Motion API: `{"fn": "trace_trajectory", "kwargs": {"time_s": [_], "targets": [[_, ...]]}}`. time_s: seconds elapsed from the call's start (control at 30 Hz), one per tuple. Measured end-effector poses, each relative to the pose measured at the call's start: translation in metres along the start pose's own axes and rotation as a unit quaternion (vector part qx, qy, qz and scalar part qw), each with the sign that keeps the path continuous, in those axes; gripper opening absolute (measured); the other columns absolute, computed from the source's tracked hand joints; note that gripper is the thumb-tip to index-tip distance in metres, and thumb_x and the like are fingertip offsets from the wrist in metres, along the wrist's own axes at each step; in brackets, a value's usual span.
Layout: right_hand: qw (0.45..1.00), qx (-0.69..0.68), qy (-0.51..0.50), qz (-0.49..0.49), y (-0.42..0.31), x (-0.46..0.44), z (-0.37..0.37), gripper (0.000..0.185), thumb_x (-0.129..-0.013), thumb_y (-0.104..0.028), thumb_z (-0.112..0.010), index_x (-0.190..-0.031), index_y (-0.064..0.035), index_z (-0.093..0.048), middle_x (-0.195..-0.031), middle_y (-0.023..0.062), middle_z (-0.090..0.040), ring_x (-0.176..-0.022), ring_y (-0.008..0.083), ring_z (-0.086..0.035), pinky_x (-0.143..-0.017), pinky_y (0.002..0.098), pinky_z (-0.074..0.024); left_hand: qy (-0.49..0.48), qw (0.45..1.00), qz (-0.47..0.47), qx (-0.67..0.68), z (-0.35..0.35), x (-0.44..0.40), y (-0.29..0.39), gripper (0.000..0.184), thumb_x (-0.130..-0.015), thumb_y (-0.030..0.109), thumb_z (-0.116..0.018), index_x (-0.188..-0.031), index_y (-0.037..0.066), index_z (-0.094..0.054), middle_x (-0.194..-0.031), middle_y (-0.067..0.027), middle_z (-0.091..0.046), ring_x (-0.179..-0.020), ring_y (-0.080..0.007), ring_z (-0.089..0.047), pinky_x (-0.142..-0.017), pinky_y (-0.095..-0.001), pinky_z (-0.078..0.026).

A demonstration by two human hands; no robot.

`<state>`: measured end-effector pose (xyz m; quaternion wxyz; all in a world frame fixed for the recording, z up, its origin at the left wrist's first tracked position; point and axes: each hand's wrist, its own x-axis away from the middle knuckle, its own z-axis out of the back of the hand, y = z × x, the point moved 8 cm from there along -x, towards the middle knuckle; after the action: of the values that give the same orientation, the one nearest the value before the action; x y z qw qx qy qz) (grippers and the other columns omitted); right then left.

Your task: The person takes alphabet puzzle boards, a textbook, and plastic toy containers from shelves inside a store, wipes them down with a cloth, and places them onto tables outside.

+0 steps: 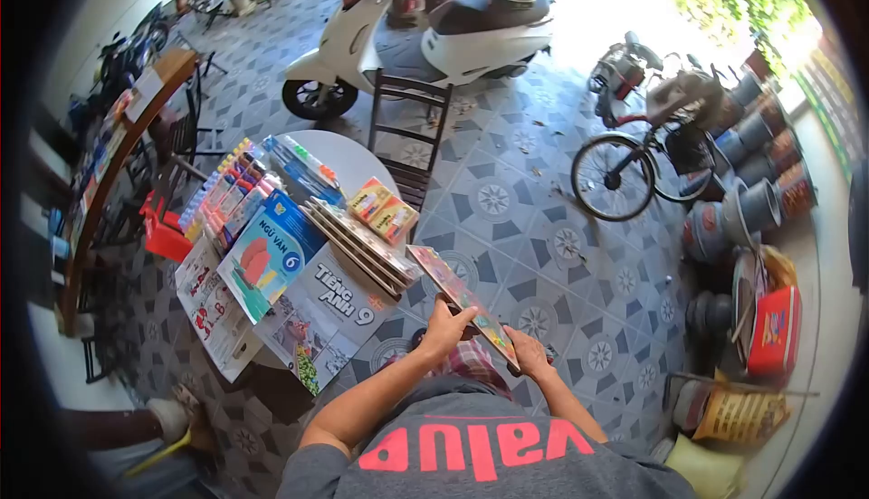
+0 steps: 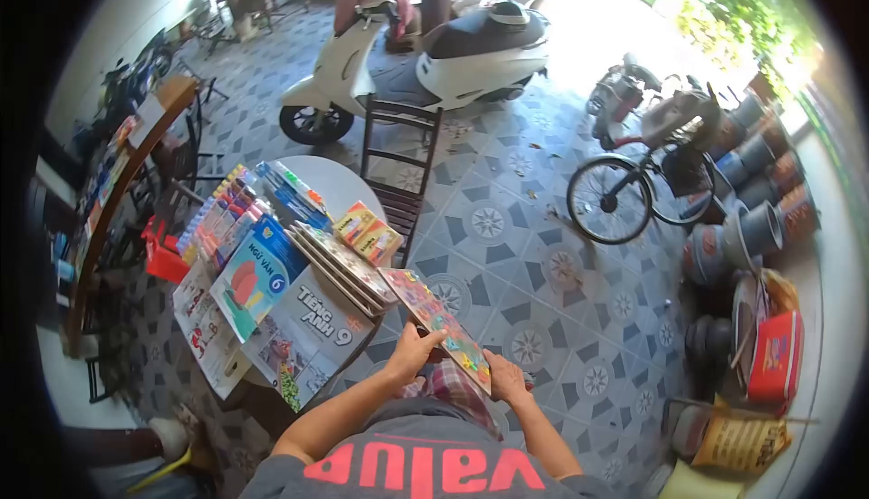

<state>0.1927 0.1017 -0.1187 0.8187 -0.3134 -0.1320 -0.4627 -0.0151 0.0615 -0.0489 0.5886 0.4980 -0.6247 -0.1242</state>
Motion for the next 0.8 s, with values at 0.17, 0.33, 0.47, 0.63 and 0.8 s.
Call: {"fn": "trace_trajectory", "kwargs": {"time_s": [0.17,0.33,0.47,0.63,0.8], "targets": [[0.99,-0.001,-0.024,0.135,-0.013,-0.074,0.03,0.052,-0.085,-0.022,-0.054,-0.134,-0.0098,-0.042,-0.124,0.0166,-0.056,-0.11,0.0348,-0.056,-0.09,0.044,-0.0445,0.086,0.99,-0.116,-0.004,0.007,-0.044,0.043,0.046,-0.083,0.016,-0.066,-0.116,-0.003,-0.039,-0.101,-0.0128,-0.055,-0.09,-0.0163,-0.061,-0.071,-0.0274,-0.052],[0.973,0.014,-0.116,0.198,-0.037,-0.118,0.063,0.058,-0.082,-0.03,-0.059,-0.132,-0.0077,-0.041,-0.121,0.0184,-0.056,-0.108,0.0379,-0.056,-0.086,0.0461,-0.046,0.189,0.973,-0.092,-0.092,0.015,-0.053,0.071,0.044,-0.082,0.022,-0.067,-0.111,-0.004,-0.046,-0.099,-0.0169,-0.059,-0.09,-0.0226,-0.061,-0.076,-0.0335,-0.051],[0.962,0.002,-0.145,0.231,-0.055,-0.164,0.073,0.058,-0.082,-0.03,-0.059,-0.133,-0.007,-0.041,-0.118,0.0196,-0.057,-0.107,0.0386,-0.056,-0.086,0.0455,-0.0461,0.26,0.953,-0.113,-0.103,0.039,-0.067,0.091,0.041,-0.082,0.027,-0.067,-0.101,-0.006,-0.053,-0.097,-0.0202,-0.062,-0.088,-0.0281,-0.062,-0.079,-0.0378,-0.048],[0.94,-0.01,-0.162,0.299,-0.109,-0.206,0.072,0.049,-0.082,-0.022,-0.056,-0.126,-0.0062,-0.044,-0.114,0.02,-0.059,-0.103,0.0386,-0.058,-0.081,0.046,-0.0474,0.368,0.906,-0.149,-0.149,0.079,-0.061,0.149,0.038,-0.083,0.027,-0.063,-0.094,-0.008,-0.054,-0.091,-0.0229,-0.064,-0.089,-0.0297,-0.063,-0.079,-0.0384,-0.048],[0.927,-0.001,-0.101,0.361,-0.145,-0.234,0.054,0.028,-0.084,-0.023,-0.053,-0.1,-0.0004,-0.05,-0.091,0.0212,-0.065,-0.083,0.0381,-0.064,-0.069,0.0477,-0.0502,0.41,0.88,-0.089,-0.223,0.117,-0.081,0.165,0.041,-0.083,0.029,-0.06,-0.095,-0.009,-0.053,-0.094,-0.0272,-0.063,-0.092,-0.0356,-0.063,-0.081,-0.0403,-0.047]]}}
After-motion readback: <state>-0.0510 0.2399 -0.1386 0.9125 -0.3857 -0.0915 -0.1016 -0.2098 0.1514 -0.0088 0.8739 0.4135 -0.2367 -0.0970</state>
